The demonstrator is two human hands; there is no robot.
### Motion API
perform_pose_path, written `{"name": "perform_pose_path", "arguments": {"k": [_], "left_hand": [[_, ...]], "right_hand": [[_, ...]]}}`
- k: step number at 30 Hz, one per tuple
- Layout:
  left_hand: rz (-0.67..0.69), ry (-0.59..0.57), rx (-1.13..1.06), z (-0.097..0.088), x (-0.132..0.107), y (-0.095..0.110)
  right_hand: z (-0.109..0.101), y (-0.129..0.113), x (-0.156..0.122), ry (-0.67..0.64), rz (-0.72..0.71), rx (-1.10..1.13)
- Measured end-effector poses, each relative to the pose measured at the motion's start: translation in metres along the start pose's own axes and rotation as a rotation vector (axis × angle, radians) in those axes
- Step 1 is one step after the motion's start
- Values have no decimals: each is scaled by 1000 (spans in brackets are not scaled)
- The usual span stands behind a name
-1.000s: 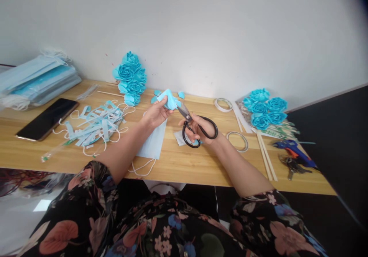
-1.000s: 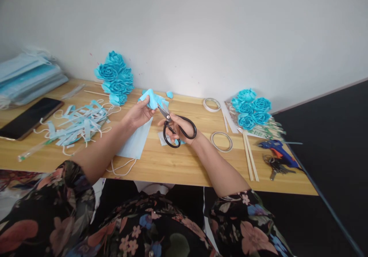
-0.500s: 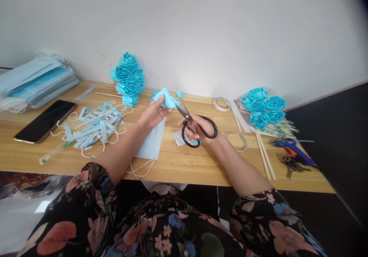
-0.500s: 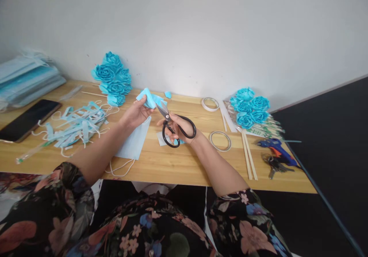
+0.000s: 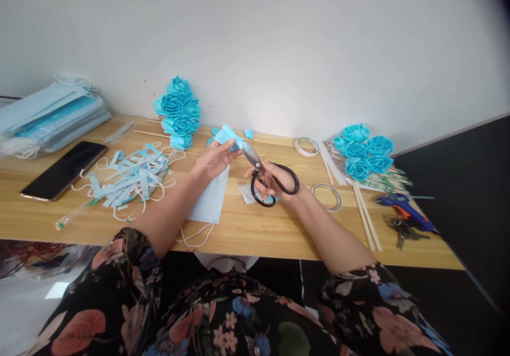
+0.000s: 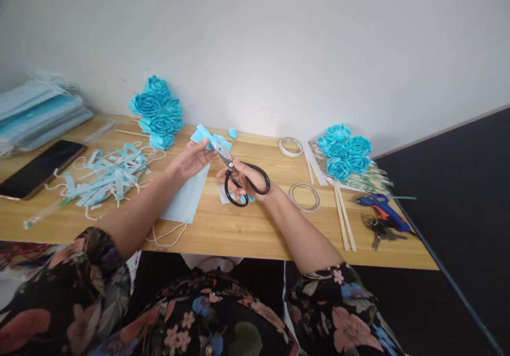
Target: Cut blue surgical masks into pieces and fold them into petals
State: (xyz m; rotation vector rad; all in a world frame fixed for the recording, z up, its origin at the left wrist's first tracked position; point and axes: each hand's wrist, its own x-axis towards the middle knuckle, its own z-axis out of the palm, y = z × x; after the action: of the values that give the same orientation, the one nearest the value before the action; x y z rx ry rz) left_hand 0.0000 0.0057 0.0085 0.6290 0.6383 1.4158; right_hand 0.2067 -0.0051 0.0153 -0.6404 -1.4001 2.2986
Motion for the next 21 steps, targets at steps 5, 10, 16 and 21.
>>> {"name": "perform_pose_path", "arguments": {"k": [5,10,16,21], "left_hand": [[0,-80,15,-3,1,-5],[-6,-136,39,-3,0,-5],[-16,-122,80,2,-3,-4],[10,-58,76,4,-1,-2]], "right_hand": [[-1,0,-1,16,3,-6],[-2,2,0,12,-4,-14],[1,4,1,49,20,-95],[2,3,0,58,20,-121]]}}
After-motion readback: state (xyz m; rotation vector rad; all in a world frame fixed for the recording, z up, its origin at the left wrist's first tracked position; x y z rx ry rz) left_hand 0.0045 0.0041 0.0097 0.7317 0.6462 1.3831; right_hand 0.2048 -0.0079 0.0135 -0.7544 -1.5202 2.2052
